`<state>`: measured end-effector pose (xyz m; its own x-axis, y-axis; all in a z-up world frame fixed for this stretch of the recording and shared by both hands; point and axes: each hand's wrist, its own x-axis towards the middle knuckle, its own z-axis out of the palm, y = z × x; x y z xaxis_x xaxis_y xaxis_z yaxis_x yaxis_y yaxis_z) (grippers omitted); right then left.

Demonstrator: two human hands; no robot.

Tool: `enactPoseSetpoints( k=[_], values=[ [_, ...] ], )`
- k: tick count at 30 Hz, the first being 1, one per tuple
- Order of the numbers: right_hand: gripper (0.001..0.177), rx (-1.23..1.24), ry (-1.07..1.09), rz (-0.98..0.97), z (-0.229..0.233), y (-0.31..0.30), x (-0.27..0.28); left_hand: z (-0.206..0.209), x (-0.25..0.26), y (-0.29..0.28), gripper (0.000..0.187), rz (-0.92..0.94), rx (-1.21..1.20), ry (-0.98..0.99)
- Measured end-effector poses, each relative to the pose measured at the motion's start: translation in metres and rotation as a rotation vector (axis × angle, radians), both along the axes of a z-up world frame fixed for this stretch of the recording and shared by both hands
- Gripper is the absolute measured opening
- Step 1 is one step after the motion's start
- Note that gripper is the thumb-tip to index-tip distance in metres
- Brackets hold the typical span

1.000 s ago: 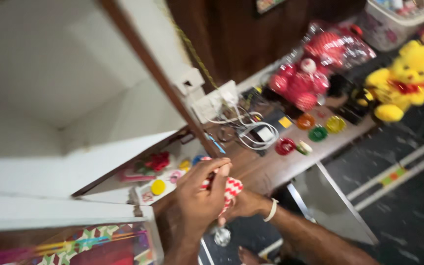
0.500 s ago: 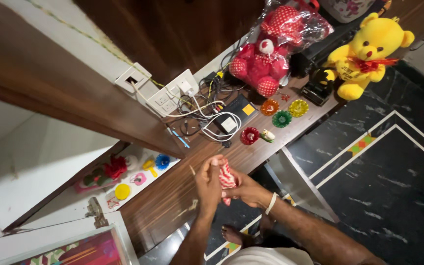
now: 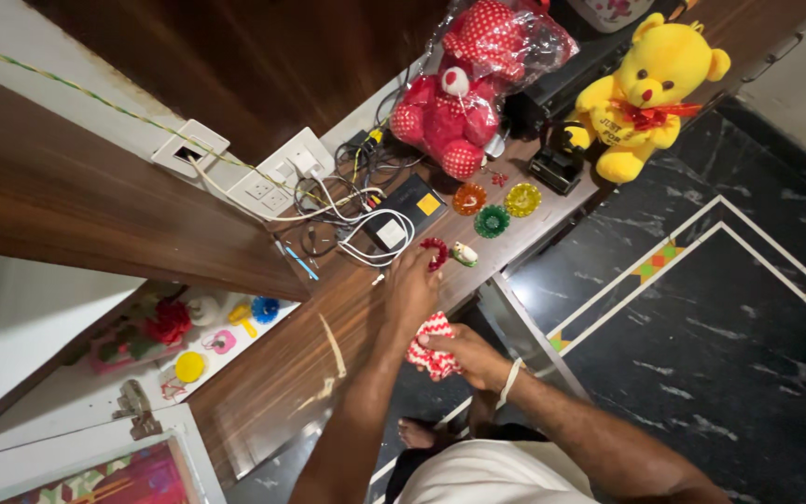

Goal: The person cleans a small toy giraffe using a cloth and then wipes a black object before placing the giraffe on a shelf.

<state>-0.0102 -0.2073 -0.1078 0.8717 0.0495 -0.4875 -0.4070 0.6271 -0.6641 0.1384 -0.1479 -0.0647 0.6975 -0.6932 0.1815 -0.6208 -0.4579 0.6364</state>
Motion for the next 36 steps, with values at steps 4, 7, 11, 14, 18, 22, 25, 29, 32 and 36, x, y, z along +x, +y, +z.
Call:
enactPoseSetpoints(
  k=[4, 7, 11, 14, 18, 22, 25, 29, 32, 36],
  values=[
    [0.033, -0.026, 0.039, -0.023, -0.009, -0.022, -0.011, -0.044, 0.010, -0.035, 0.049, -0.052, 0.104, -0.258],
    [0.032, -0.127, 0.053, -0.051, -0.015, -0.033, -0.018, -0.074, 0.027, -0.048, 0.050, 0.042, 0.176, -0.441],
    [0.028, -0.100, 0.098, -0.135, -0.021, -0.045, -0.030, -0.079, 0.037, -0.044, 0.065, 0.069, 0.285, -0.298],
    [0.028, -0.106, 0.139, -0.175, -0.023, -0.049, -0.035, -0.065, 0.032, -0.041, 0.080, 0.035, 0.356, -0.164],
    [0.027, -0.059, 0.145, -0.215, -0.022, -0.051, -0.037, -0.061, 0.025, -0.039, 0.083, 0.022, 0.361, -0.186],
    [0.025, -0.068, 0.148, -0.234, -0.015, -0.052, -0.041, -0.081, 0.028, -0.038, 0.074, 0.045, 0.328, -0.234],
    [0.023, -0.094, 0.160, -0.231, -0.010, -0.055, -0.044, -0.099, 0.034, -0.039, 0.068, 0.067, 0.339, -0.329],
    [0.019, -0.100, 0.169, -0.219, -0.010, -0.056, -0.045, -0.095, 0.039, -0.040, 0.072, 0.065, 0.369, -0.365],
    [0.018, -0.107, 0.158, -0.215, -0.014, -0.053, -0.044, -0.078, 0.038, -0.040, 0.076, 0.039, 0.396, -0.281],
    [0.018, -0.137, 0.133, -0.189, -0.019, -0.051, -0.042, -0.066, 0.032, -0.036, 0.064, 0.032, 0.457, -0.298]
  ],
)
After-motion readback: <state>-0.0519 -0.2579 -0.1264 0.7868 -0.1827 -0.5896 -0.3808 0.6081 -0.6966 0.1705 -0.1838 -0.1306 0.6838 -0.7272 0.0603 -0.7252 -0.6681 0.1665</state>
